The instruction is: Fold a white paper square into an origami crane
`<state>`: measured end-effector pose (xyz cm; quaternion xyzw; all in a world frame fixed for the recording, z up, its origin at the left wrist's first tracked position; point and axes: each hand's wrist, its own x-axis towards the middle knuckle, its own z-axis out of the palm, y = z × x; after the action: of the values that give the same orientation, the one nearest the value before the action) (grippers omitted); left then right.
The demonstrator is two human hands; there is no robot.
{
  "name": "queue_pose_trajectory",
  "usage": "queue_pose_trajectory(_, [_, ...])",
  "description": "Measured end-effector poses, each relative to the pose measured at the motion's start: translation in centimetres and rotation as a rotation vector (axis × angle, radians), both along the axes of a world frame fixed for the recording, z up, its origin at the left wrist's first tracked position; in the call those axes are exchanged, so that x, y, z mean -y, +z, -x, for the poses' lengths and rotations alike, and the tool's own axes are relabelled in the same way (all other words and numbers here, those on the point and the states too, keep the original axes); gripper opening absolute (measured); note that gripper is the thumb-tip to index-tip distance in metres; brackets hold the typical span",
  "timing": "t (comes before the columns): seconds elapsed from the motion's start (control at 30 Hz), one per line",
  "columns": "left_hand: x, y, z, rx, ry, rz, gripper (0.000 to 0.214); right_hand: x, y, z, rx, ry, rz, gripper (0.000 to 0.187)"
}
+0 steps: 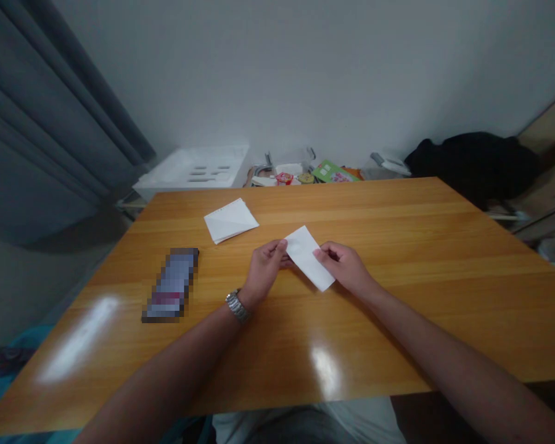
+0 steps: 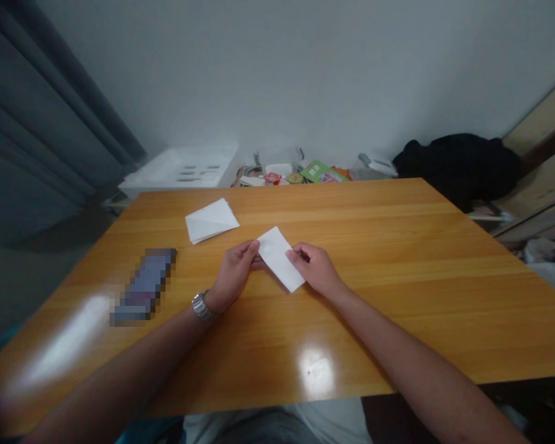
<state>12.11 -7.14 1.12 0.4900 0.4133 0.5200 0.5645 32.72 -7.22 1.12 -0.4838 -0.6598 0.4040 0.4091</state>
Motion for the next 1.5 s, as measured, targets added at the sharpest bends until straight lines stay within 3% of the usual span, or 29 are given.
queue_pose_trajectory(0.17, [0.1,0.7,0.2,-0.185,0.094,-0.106,0.041,0.0,-0.3,0.1,0.009,0.066,0.036,0.034])
queue_pose_trajectory(0.37, [0.2,1.0,0.2,-0.208,0.096,-0.122,0.040,0.0,-0.5,0.1,-0.031,0.127,0.093,0.037])
queue_pose_trajectory(0.73, [0.1,0.5,0.2,-0.112,-0.016,0.032,0.040,-0.1,-0.2,0.0,-0.057,-0.011,0.050,0.038])
queue_pose_trajectory(1.0, [-0.4,0.4,0.6,-0.204,0.013,-0.002,0.037,0.0,0.0,0.1,-0.060,0.053,0.059,0.037])
queue_pose_trajectory(1.2, [-0.4,0.5,0.5,-0.179,0.034,0.011,0.037,-0.1,-0.3,0.1,-0.038,0.008,0.022,0.037])
queue_pose_trajectory(1.4, [0.0,0.0,0.2,-0.125,-0.104,0.098,0.039,0.1,-0.4,0.1,-0.063,-0.073,-0.001,0.036])
queue_pose_trajectory(1.5, [0.0,-0.2,0.0,-0.116,-0.107,0.103,0.037,0.2,-0.3,0.2,-0.051,-0.082,-0.016,0.036])
